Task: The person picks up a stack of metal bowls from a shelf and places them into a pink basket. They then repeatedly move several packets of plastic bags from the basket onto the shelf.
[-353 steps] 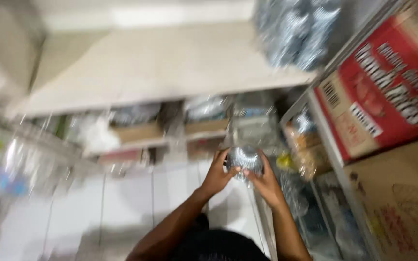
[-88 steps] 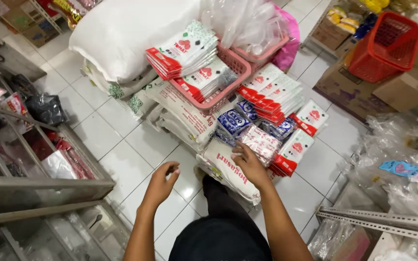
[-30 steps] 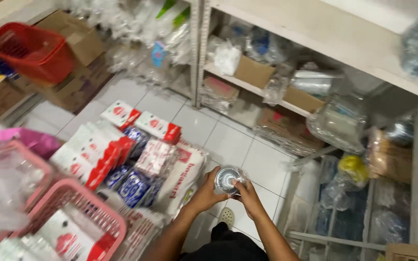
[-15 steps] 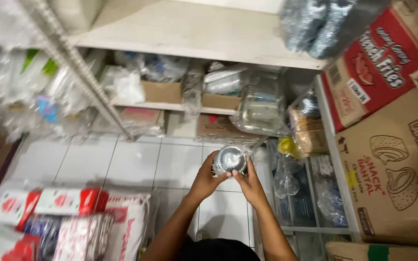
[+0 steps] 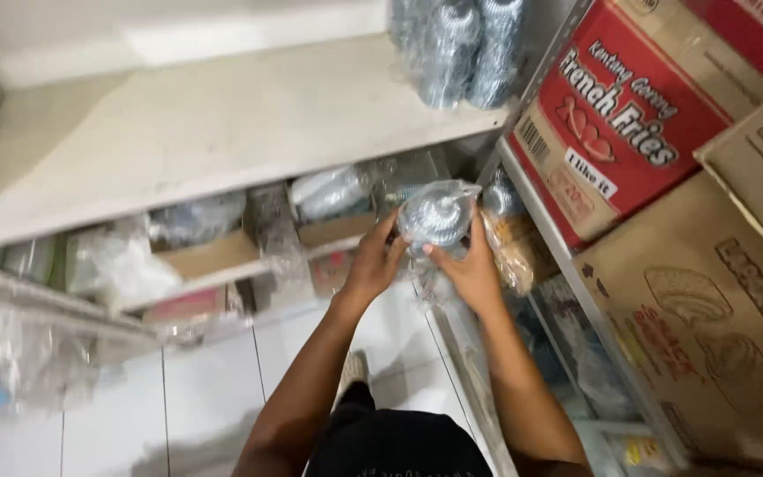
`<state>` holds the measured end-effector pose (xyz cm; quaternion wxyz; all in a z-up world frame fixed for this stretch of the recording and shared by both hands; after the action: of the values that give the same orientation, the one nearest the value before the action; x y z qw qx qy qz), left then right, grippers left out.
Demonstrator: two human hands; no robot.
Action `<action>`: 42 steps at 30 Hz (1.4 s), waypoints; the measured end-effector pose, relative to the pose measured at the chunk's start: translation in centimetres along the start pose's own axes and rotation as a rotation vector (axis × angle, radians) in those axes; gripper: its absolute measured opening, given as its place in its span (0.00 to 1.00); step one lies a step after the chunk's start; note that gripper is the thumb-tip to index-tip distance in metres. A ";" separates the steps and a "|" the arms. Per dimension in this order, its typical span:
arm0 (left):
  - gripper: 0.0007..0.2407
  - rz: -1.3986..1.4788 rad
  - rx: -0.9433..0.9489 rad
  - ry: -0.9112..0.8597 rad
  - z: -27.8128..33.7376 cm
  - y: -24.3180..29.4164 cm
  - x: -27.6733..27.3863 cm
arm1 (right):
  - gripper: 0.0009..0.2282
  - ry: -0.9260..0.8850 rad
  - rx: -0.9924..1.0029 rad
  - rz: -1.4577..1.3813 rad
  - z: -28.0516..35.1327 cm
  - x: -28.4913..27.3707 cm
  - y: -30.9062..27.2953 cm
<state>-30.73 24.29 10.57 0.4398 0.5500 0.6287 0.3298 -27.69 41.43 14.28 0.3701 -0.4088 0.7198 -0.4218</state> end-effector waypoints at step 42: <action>0.13 -0.044 0.334 0.348 -45.3 -1.8 2.1 | 0.32 0.070 -0.361 0.056 -41.8 4.5 -4.1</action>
<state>-72.97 29.16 26.46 0.2350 0.5362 0.7526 0.3014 -65.03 48.87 32.65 0.2772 -0.4335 0.8072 -0.2894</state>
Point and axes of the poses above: each hand's wrist, its own z-axis away from the middle knuckle, its own x-axis out of the palm, y = z × x, the point moved 9 cm from there along -z, towards the middle knuckle, and after that the axes turned 12 degrees about y, right-handed, at the moved point
